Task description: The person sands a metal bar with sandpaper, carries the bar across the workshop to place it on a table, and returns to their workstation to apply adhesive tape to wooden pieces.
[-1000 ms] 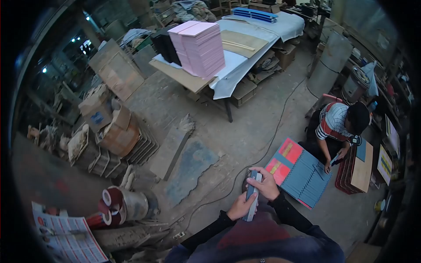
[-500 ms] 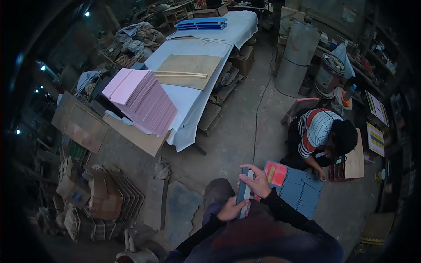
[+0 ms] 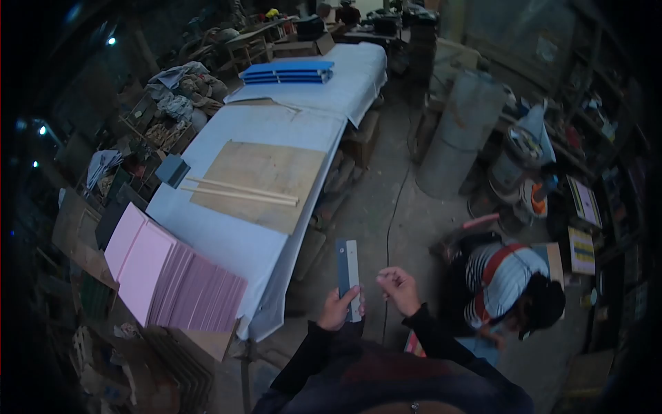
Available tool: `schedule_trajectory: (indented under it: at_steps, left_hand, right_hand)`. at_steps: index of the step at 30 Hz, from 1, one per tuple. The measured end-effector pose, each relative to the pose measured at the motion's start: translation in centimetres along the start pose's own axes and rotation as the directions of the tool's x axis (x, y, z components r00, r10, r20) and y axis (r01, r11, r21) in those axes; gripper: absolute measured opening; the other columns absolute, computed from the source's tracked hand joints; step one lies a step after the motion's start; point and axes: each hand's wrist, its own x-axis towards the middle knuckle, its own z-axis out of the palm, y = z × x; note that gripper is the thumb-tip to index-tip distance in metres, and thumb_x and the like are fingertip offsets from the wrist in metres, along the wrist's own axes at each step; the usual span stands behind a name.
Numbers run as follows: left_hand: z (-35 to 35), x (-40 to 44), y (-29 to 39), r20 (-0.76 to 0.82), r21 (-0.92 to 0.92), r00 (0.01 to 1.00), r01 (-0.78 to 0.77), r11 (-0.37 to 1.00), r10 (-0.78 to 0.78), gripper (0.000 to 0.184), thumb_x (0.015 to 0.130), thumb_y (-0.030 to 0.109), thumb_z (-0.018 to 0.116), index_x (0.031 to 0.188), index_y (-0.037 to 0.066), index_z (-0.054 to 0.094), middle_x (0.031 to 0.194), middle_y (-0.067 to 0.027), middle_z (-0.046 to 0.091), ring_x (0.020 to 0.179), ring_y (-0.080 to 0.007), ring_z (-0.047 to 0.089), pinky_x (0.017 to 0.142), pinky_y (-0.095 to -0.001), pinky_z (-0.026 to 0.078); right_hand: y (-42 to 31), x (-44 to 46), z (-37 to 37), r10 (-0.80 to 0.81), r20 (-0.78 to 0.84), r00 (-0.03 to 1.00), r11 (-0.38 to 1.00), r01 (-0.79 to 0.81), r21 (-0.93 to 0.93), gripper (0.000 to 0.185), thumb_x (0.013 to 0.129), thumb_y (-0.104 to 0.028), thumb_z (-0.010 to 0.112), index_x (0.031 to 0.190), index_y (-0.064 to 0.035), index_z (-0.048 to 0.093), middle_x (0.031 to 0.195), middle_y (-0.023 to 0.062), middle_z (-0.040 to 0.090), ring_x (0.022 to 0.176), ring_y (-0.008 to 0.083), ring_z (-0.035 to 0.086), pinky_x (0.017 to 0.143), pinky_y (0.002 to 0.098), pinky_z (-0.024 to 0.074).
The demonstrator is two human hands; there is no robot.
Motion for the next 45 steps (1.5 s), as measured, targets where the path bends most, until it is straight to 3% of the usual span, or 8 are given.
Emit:
schedule_trajectory:
  at_steps: [5,16,19,23,26,31,37,45]
  left_hand:
    - [-2.3,9.6,10.3,-0.189,-0.056,0.98,-0.078,0.995,0.067,0.021,0.092,0.021,0.048,0.097,0.001,0.053,0.073,-0.0063,0.056,0.058,-0.0147,0.057,0.054,-0.0284,0.049]
    - [-0.6,28.9,18.9,0.11,-0.112,0.993,0.053,0.992,-0.04,0.043,0.093,0.041,0.037,0.102,0.0,0.047,0.07,-0.0085,0.052,0.055,-0.0181,0.053,0.049,-0.0307,0.045]
    - [1.1,36.1,20.5,0.154,-0.187,0.984,0.113,0.976,-0.085,0.053,0.094,0.047,0.028,0.105,-0.001,0.048,0.068,-0.0086,0.052,0.053,-0.0173,0.054,0.049,-0.0299,0.046]
    - [3.2,44.0,21.1,0.144,-0.192,0.989,0.061,0.98,-0.034,0.061,0.093,0.053,0.022,0.106,-0.001,0.047,0.067,-0.0088,0.052,0.052,-0.0173,0.053,0.049,-0.0291,0.045]
    - [5.9,50.1,23.1,0.191,-0.25,0.981,0.029,0.968,0.02,0.066,0.093,0.056,0.017,0.105,-0.001,0.048,0.066,-0.0087,0.052,0.051,-0.0174,0.052,0.048,-0.0287,0.044]
    - [9.1,58.4,26.8,0.165,-0.162,0.985,-0.03,0.986,0.057,0.067,0.093,0.056,0.015,0.106,-0.001,0.048,0.066,-0.009,0.052,0.05,-0.0173,0.051,0.045,-0.0286,0.042]
    - [10.1,68.9,29.4,0.159,-0.267,0.987,0.022,0.963,0.022,0.069,0.091,0.059,0.016,0.102,-0.001,0.049,0.064,-0.0094,0.051,0.048,-0.0172,0.051,0.044,-0.0285,0.041]
    - [8.2,86.6,34.8,0.31,-0.313,0.944,0.215,0.925,-0.114,0.069,0.09,0.061,0.016,0.102,0.001,0.048,0.063,-0.0095,0.05,0.046,-0.0179,0.048,0.043,-0.0291,0.04]
  right_hand:
    - [-2.1,17.6,4.0,0.059,0.312,0.948,0.995,-0.081,0.059,0.019,0.088,-0.017,0.058,0.092,0.0013,0.059,0.067,0.0013,0.057,0.058,0.0089,0.054,0.055,0.0227,0.0434]
    - [-6.4,31.6,-4.2,0.075,-0.112,0.991,0.972,-0.048,0.23,0.018,0.089,-0.016,0.055,0.086,0.001,0.059,0.068,0.0032,0.057,0.059,0.0103,0.055,0.061,0.0245,0.0484]
    - [-7.0,38.2,-8.2,-0.064,-0.015,0.998,0.934,0.065,0.352,0.017,0.09,-0.015,0.054,0.088,0.0007,0.058,0.069,0.0036,0.057,0.059,0.0111,0.055,0.062,0.0252,0.0483]
    - [-11.1,46.5,-11.4,-0.065,-0.017,0.998,0.981,0.067,0.182,0.015,0.091,-0.012,0.051,0.091,0.0014,0.058,0.071,0.0046,0.057,0.06,0.0116,0.055,0.063,0.0256,0.0478]
    - [-16.4,52.8,-13.8,-0.272,-0.03,0.962,0.962,0.272,0.002,0.015,0.089,-0.009,0.053,0.095,0.004,0.058,0.074,0.0051,0.059,0.068,0.0114,0.058,0.064,0.0228,0.0467]
    - [-23.4,62.9,-16.5,-0.445,0.219,0.868,0.881,0.468,-0.066,0.024,0.083,-0.002,0.06,0.106,0.0013,0.054,0.085,0.0048,0.058,0.072,0.0087,0.057,0.065,0.0216,0.0465]
    - [-26.0,74.1,-17.3,-0.239,0.368,0.899,0.967,0.187,0.17,0.051,0.077,0.005,0.065,0.12,-0.0022,0.04,0.088,0.005,0.055,0.07,0.0073,0.057,0.063,0.0207,0.0474]
    - [-28.8,93.0,-21.1,-0.072,0.288,0.955,0.988,0.029,0.151,0.031,0.086,-0.007,0.057,0.114,-0.0018,0.044,0.075,0.0038,0.059,0.062,0.0107,0.059,0.053,0.0223,0.0484]
